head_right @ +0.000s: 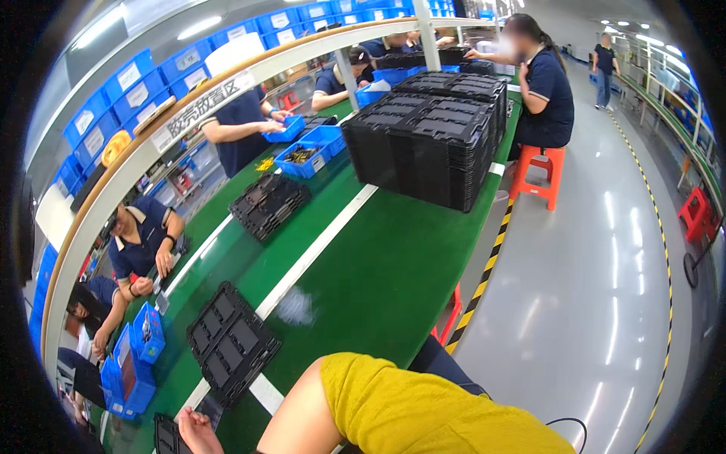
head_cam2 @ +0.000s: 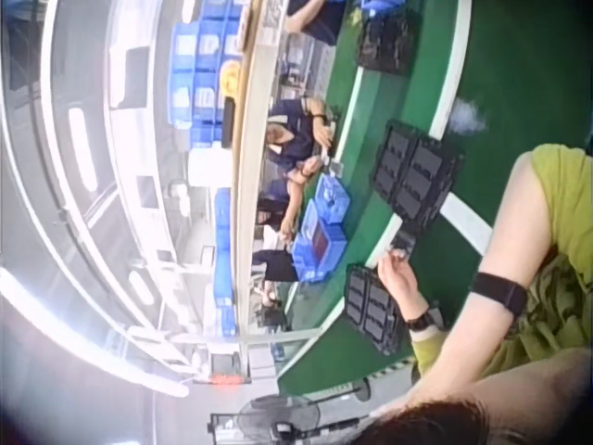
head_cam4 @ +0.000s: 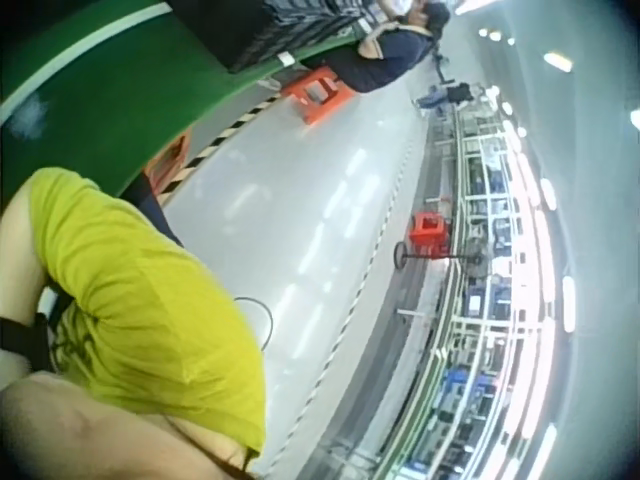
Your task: Assembling small black plastic components on an industrial assembly line.
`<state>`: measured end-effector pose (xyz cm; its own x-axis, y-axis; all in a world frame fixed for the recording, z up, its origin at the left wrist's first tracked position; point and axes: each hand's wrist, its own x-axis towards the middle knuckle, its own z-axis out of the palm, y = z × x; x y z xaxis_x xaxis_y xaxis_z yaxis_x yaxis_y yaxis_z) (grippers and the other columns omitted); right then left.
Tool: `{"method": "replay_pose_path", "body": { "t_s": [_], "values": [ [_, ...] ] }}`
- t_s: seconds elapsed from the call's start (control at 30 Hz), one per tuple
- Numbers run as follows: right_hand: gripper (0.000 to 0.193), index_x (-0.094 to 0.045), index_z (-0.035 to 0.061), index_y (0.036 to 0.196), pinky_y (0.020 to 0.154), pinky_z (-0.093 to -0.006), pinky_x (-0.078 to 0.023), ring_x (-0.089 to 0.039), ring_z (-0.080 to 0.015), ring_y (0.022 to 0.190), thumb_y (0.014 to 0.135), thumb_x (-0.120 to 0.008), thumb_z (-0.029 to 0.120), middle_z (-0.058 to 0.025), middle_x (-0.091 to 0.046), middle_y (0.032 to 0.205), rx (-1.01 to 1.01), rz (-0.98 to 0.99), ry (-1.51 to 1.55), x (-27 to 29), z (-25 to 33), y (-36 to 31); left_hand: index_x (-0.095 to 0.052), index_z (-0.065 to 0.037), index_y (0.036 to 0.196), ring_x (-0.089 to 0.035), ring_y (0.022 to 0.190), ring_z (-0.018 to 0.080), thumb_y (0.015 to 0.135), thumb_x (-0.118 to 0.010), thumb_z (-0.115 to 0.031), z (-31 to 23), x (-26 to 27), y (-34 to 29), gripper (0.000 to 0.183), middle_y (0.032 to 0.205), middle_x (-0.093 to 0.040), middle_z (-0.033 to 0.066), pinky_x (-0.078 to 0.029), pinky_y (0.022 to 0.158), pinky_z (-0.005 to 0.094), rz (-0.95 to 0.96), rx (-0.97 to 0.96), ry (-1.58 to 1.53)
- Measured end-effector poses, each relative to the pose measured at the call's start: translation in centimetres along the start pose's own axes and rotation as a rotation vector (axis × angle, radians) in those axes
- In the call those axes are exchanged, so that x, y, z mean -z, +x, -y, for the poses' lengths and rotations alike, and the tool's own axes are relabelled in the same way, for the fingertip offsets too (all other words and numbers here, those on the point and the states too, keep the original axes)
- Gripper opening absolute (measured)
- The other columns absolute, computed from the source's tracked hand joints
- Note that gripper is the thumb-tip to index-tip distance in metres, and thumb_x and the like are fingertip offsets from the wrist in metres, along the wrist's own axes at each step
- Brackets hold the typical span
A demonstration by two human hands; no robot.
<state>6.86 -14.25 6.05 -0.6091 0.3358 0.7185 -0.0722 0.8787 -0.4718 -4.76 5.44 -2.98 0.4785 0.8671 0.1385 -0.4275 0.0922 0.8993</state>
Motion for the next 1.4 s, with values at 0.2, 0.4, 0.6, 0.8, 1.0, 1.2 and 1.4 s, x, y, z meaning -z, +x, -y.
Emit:
{"method": "replay_pose_path", "body": {
  "t_s": [0.2,0.4,0.6,0.8,1.0,1.2,1.4],
  "values": [
    [0.037,-0.061,0.0141,0.106,0.096,-0.0641,-0.021,-0.022,-0.0345,0.13,0.076,-0.054,0.034,-0.0144,-0.027,0.14,-0.041,0.075,0.062,-1.4,0.2,0.5,-0.057,-0.001,0.088,-0.048,0.063,0.0088,0.088,-0.052,-0.015,1.1,2.2,0.5,0.015,0.07,-0.052,0.0006,-0.04,0.061,0.0236,-0.121,-0.116,0.253],
    [0.036,-0.062,0.0153,0.106,0.096,-0.0644,-0.021,-0.021,-0.0344,0.13,0.077,-0.052,0.034,-0.014,-0.025,0.141,-0.132,0.124,0.069,-1.8,1.2,-0.1,-0.055,0.003,0.083,-0.048,0.065,0.0097,0.087,-0.052,-0.01,0.8,4.8,1.9,0.014,0.072,-0.054,0.0041,-0.038,0.061,0.0226,-0.104,-0.469,1.108],
    [0.035,-0.062,0.0165,0.106,0.096,-0.0646,-0.02,-0.021,-0.0343,0.13,0.078,-0.051,0.035,-0.0136,-0.024,0.141,-0.176,0.136,0.038,-2.1,1.9,0.0,-0.056,0.004,0.084,-0.052,0.071,0.0209,0.084,-0.053,-0.007,0.5,4.3,1.7,0.011,0.076,-0.054,0.0107,-0.041,0.066,0.0303,-0.12,-0.523,1.318],
    [0.034,-0.062,0.0177,0.106,0.096,-0.0649,-0.019,-0.02,-0.0342,0.131,0.08,-0.049,0.035,-0.0132,-0.022,0.142,-0.183,0.18,0.045,-2.8,2.2,0.5,-0.055,0.004,0.083,-0.053,0.075,0.0301,0.08,-0.054,-0.004,0.1,3.7,1.4,0.008,0.078,-0.054,0.0143,-0.041,0.07,0.0357,-0.104,-0.501,1.377],
    [0.033,-0.062,0.0189,0.105,0.096,-0.0652,-0.019,-0.019,-0.0341,0.131,0.081,-0.047,0.035,-0.0128,-0.02,0.143,-0.164,0.234,0.047,-3.4,1.9,1.5,-0.058,0.001,0.082,-0.053,0.081,0.032,0.078,-0.057,-0.007,0.5,3.6,1.4,0.009,0.081,-0.056,0.0139,-0.039,0.073,0.0381,-0.062,-0.476,1.452],
    [0.033,-0.062,0.0201,0.105,0.096,-0.0655,-0.018,-0.018,-0.0339,0.132,0.082,-0.045,0.036,-0.0124,-0.019,0.144,-0.079,0.296,0.111,-5.1,1.7,3.2,-0.061,-0.003,0.086,-0.054,0.085,0.0303,0.075,-0.06,-0.01,-0.5,6.8,0.5,0.013,0.085,-0.058,0.0114,-0.039,0.077,0.038,-0.179,-0.528,1.75],
    [0.032,-0.062,0.0213,0.105,0.096,-0.0657,-0.018,-0.018,-0.0338,0.132,0.083,-0.043,0.036,-0.012,-0.017,0.144,0.177,0.383,0.284,-8.7,2.4,6.5,-0.064,-0.007,0.092,-0.056,0.091,0.0302,0.071,-0.065,-0.014,1.0,5.1,2.8,0.022,0.095,-0.06,0.0112,-0.042,0.08,0.0416,-0.165,-0.423,1.842]
  ]
}}
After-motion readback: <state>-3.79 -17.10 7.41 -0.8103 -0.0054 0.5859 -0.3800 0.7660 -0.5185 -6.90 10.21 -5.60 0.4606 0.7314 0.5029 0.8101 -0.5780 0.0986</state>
